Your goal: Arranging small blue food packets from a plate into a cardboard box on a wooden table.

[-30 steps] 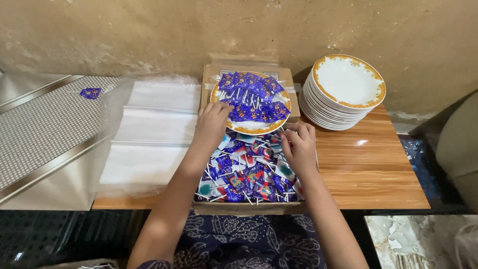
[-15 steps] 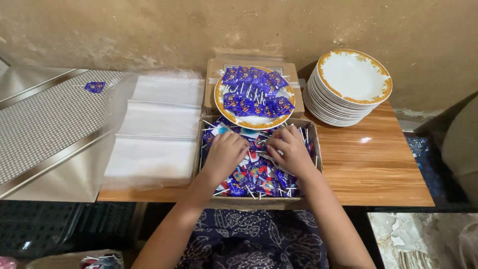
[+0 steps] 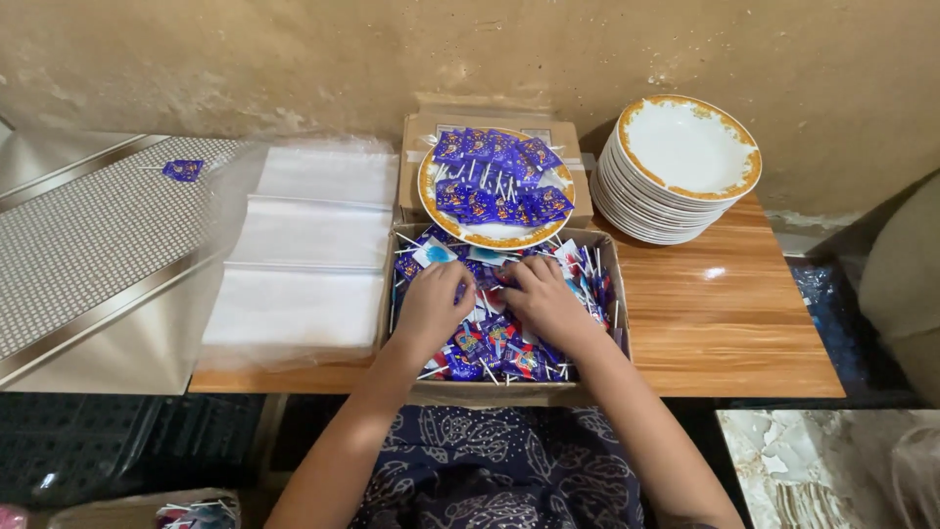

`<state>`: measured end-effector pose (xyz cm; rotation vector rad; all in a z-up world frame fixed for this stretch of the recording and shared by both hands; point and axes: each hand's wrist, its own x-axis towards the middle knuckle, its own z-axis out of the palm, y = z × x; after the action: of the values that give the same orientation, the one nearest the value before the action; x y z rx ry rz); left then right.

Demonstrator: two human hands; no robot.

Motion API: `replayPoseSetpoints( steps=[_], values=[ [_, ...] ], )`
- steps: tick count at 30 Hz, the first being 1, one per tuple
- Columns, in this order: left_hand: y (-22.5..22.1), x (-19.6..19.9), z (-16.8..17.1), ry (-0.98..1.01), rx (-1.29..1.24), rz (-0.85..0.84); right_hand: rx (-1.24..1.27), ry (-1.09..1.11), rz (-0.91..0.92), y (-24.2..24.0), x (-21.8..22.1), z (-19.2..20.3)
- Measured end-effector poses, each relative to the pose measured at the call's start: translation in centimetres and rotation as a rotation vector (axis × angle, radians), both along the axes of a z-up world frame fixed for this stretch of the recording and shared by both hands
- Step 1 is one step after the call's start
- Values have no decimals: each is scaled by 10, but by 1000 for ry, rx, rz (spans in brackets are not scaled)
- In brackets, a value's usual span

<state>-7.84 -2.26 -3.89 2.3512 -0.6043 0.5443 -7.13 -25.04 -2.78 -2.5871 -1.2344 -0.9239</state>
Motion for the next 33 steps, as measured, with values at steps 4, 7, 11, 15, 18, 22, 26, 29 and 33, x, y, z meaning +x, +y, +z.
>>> replayPoseSetpoints(
  steps=[4, 7, 11, 15, 18, 22, 26, 29, 33],
  values=[
    [8, -20, 10, 192, -328, 40, 24, 3, 30, 1, 8, -9],
    [13, -26, 13, 225, -510, 116, 133, 103, 116, -5, 12, -15],
    [19, -31, 16, 216, -575, 76, 485, 414, 103, -28, 22, -40],
    [17, -42, 37, 184, -616, 66, 700, 586, 33, -29, 4, 2],
    [16, -41, 27, 185, -663, 40, 700, 602, 124, -26, -2, 21],
    [17, -43, 30, 169, -696, 37, 670, 620, 183, -22, -7, 28],
    [20, -36, 15, 47, -706, 90, 779, 597, 213, -27, -5, 29],
    [23, -32, 8, -12, -728, 134, 834, 500, 156, -41, 13, 15],
    [15, -34, 3, 152, -1000, 41, 858, 261, 75, -38, 18, 37]
  ],
)
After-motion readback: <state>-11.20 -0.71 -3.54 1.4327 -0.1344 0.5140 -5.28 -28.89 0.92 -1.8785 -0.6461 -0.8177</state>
